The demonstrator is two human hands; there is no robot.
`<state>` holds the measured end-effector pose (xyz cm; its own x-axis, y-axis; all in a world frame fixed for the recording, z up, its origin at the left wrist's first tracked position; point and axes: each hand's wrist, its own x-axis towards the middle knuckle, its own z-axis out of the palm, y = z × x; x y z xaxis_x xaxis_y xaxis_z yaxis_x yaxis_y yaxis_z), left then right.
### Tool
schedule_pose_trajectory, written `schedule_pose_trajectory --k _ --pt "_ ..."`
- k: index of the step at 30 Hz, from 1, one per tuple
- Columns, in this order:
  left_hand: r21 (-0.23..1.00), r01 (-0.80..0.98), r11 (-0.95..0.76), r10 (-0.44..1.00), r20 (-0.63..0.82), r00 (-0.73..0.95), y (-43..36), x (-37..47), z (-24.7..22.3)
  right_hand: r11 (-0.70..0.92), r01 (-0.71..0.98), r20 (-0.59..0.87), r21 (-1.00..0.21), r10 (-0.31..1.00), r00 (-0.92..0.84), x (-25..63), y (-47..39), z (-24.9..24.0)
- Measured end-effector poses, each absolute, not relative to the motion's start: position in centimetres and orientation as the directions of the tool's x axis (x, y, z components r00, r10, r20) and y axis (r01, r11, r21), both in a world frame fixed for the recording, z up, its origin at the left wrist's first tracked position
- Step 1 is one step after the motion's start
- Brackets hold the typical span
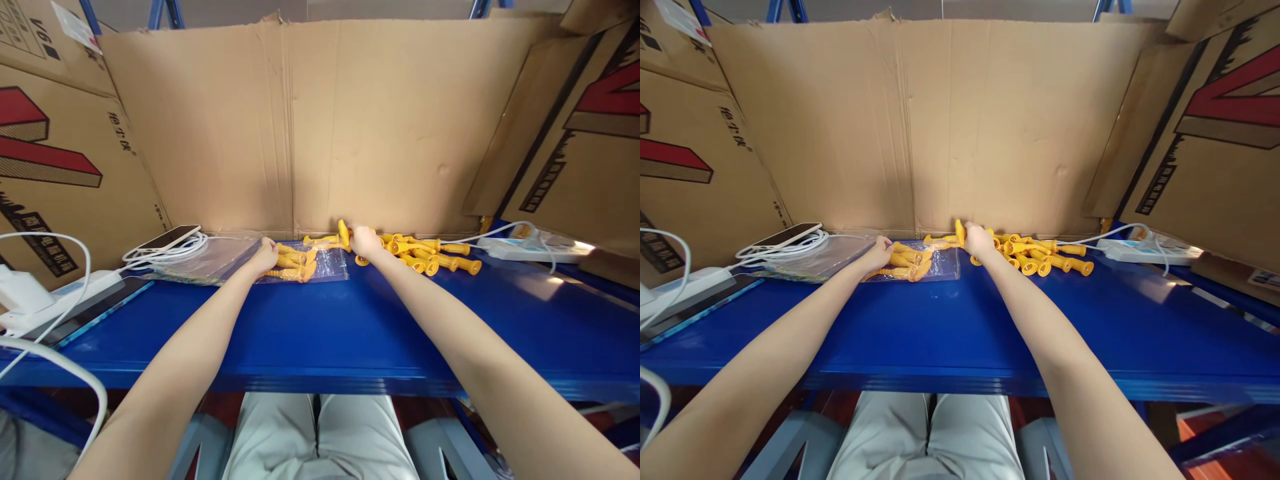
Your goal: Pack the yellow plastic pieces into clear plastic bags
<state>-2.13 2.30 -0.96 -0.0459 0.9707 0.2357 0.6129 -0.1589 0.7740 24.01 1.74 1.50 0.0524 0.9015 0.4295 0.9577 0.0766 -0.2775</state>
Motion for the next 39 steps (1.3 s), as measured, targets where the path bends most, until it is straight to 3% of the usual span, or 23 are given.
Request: schedule_pose_trajectory --k 3,6,9,12,17,21,23,25,30,35,39 --pt "0.777 0.617 -0.126 0.975 0.213 -0.069 2.3 -2.1 -0.8 0.169 0.797 0.55 -0.58 0.803 0.23 24.6 1.0 2.4" --pt "0.783 0.607 -0.135 0.974 0.218 -0.064 2.5 -2.2 -0.9 0.319 0.362 0.459 -0.876 0.784 0.418 24.1 -0.5 3.2" --pt "0.794 0.591 -0.145 0.971 0.228 -0.068 2.9 -2.3 -1.3 0.276 -0.097 0.224 -0.956 0.903 0.366 23.1 -2.6 3.2" --pt "0.804 0.574 -0.156 0.97 0.235 -0.065 3.3 -2.5 -1.6 0.117 -0.293 0.063 -0.949 0.98 0.187 22.5 -4.4 2.6" --pt "0.819 0.546 -0.179 0.967 0.248 -0.054 3.6 -2.6 -1.8 -0.08 -0.275 -0.066 -0.958 0.996 -0.063 22.4 -5.1 1.7" --pt "0.828 0.535 -0.168 0.97 0.236 -0.061 3.5 -2.5 -1.7 -0.033 0.03 -0.032 -0.999 0.999 0.032 22.3 -5.3 1.4" --pt "0.831 0.533 -0.161 0.972 0.227 -0.06 3.3 -2.4 -1.6 -0.005 0.23 0.012 -0.973 0.997 0.071 22.2 -5.6 1.4" --pt "0.839 0.52 -0.163 0.974 0.22 -0.049 3.1 -2.4 -1.6 0.017 0.321 0.043 -0.947 0.996 0.073 22.2 -5.7 1.4" --pt "0.858 0.492 -0.146 0.983 0.184 -0.029 2.7 -2.2 -1.3 0.118 0.064 0.122 -0.991 0.99 0.068 21.9 -5.6 1.5" --pt "0.875 0.468 -0.121 0.991 0.134 0.006 2.1 -1.7 -0.7 -0.016 -0.116 -0.008 -0.993 0.997 -0.07 21.3 -5.5 0.8" --pt "0.894 0.438 -0.094 0.996 0.086 0.039 1.8 -1.4 -0.5 -0.049 -0.217 -0.018 -0.975 0.99 -0.14 21.2 -5.4 0.6"
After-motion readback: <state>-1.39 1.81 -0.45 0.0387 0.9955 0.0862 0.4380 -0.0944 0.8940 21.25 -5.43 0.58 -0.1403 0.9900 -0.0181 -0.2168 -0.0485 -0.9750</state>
